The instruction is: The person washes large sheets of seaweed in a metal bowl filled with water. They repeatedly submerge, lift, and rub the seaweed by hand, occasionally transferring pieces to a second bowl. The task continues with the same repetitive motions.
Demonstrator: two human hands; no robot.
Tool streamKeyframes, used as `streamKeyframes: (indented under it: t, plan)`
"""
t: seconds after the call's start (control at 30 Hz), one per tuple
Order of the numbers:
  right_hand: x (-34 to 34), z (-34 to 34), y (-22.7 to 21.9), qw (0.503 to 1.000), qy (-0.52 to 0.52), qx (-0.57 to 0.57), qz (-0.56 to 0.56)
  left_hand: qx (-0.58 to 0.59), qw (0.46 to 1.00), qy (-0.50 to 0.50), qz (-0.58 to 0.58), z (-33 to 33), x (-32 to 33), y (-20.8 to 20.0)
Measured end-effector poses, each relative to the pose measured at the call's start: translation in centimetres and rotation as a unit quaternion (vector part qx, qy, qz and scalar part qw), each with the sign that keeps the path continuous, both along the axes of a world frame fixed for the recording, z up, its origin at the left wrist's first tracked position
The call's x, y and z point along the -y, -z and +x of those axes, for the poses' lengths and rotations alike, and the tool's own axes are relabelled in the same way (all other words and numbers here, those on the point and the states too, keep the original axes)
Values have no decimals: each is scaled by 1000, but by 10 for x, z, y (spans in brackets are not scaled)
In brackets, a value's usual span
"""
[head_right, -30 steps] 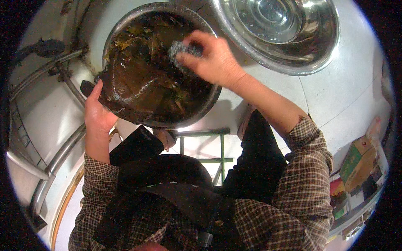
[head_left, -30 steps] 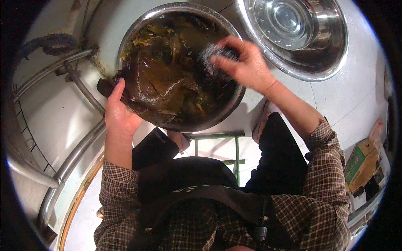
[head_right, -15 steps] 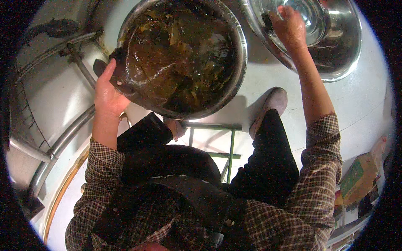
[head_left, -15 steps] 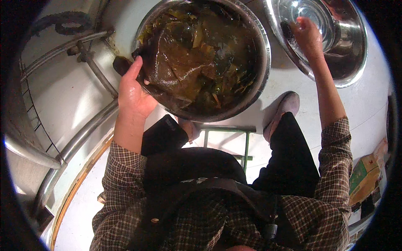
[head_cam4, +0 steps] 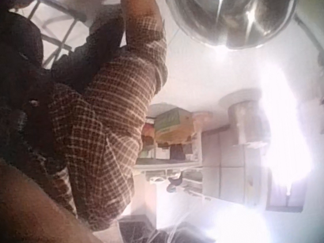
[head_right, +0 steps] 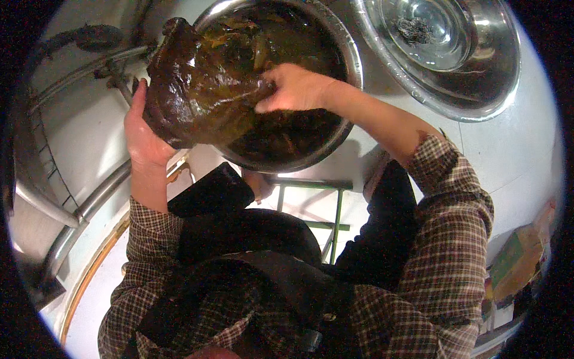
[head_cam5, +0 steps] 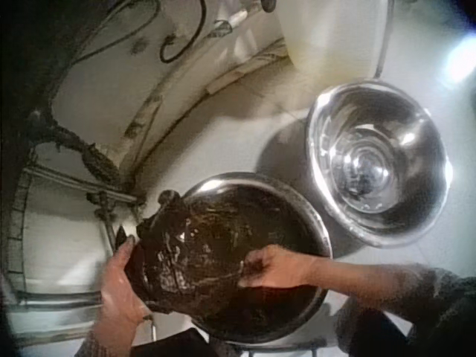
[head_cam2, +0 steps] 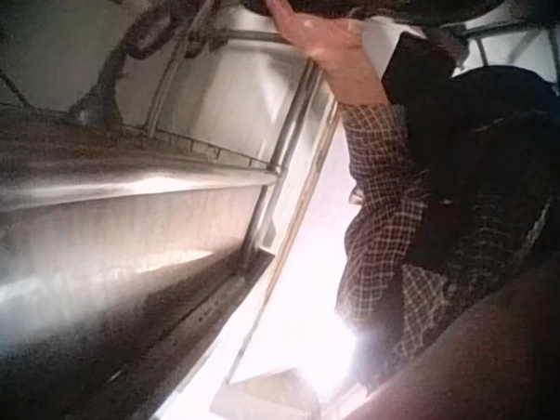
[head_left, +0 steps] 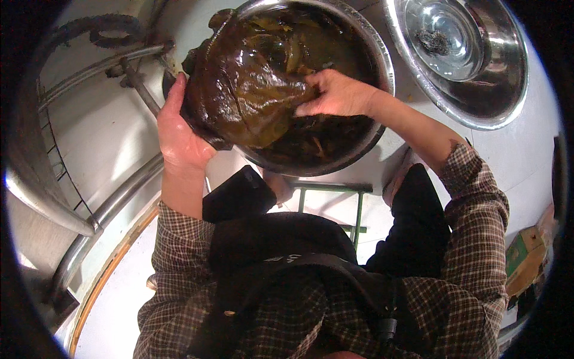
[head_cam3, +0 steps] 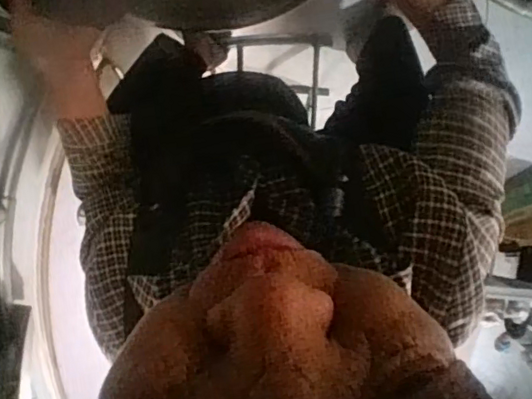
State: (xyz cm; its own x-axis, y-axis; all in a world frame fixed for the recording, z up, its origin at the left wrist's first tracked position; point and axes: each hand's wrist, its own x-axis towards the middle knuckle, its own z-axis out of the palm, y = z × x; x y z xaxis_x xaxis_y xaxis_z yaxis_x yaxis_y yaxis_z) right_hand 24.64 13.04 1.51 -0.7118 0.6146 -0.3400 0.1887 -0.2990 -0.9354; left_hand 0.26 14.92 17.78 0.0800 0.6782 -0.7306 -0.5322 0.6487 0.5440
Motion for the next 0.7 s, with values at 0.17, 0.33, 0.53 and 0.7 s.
streamKeyframes:
  t: [0.17,0.33,0.53,0.7]
  plan:
    - [-2,32,-22,975,171,-106,-90,8,1000,-25,0,-24,-4,-3]
    - [-17,49,-56,970,213,-84,-77,-80,993,-87,-32,-26,-8,6]
    - [-23,31,-81,915,332,-85,211,-135,984,-33,-113,-43,10,52]
    - [8,-8,-89,871,105,95,471,-90,956,81,-269,-4,56,65]
